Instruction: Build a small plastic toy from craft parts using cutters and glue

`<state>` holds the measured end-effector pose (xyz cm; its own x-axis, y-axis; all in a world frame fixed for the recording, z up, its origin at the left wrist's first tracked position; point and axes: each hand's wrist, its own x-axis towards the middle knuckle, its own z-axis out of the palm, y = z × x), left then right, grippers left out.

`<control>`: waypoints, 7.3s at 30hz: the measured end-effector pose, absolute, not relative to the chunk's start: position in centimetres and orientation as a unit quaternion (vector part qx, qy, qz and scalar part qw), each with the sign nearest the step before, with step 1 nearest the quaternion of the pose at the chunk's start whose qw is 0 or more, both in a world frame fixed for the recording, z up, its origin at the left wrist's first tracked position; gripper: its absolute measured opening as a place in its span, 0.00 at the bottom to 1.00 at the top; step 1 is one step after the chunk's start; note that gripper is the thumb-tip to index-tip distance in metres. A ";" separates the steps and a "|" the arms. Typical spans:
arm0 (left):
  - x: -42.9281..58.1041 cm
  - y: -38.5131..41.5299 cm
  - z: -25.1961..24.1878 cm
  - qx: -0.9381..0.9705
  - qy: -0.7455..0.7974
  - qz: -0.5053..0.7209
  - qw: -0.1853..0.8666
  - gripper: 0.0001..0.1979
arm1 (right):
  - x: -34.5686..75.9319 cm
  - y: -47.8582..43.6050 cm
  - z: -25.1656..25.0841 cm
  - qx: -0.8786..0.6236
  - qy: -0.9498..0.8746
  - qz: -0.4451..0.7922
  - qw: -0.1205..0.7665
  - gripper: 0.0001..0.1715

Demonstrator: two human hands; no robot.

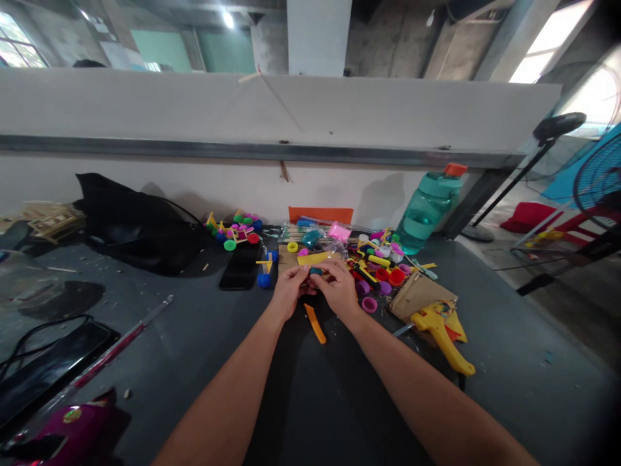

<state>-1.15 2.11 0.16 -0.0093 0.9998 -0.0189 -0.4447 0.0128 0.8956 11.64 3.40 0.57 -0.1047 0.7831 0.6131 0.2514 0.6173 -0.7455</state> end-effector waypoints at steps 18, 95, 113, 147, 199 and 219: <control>-1.1 1.9 0.3 0.370 0.382 0.598 0.600 0.15 | 11.7 3.3 0.6 -0.350 -0.710 0.226 0.568 0.08; -1.2 2.3 0.0 0.349 0.392 0.618 0.585 0.15 | 11.6 3.6 0.4 -0.401 -0.630 0.385 0.542 0.10; -1.2 2.3 0.0 0.354 0.393 0.613 0.587 0.15 | 11.6 3.9 0.5 -0.379 -0.597 0.455 0.541 0.12; -1.3 2.3 0.2 0.346 0.381 0.611 0.602 0.15 | 11.8 4.6 0.0 -0.372 -0.571 0.507 0.528 0.14; -1.2 2.2 0.0 0.376 0.398 0.595 0.588 0.15 | 11.8 4.5 0.4 -0.376 -0.554 0.532 0.518 0.12; -1.0 2.1 0.4 0.365 0.392 0.587 0.607 0.15 | 11.7 4.5 0.3 -0.401 -0.616 0.447 0.510 0.13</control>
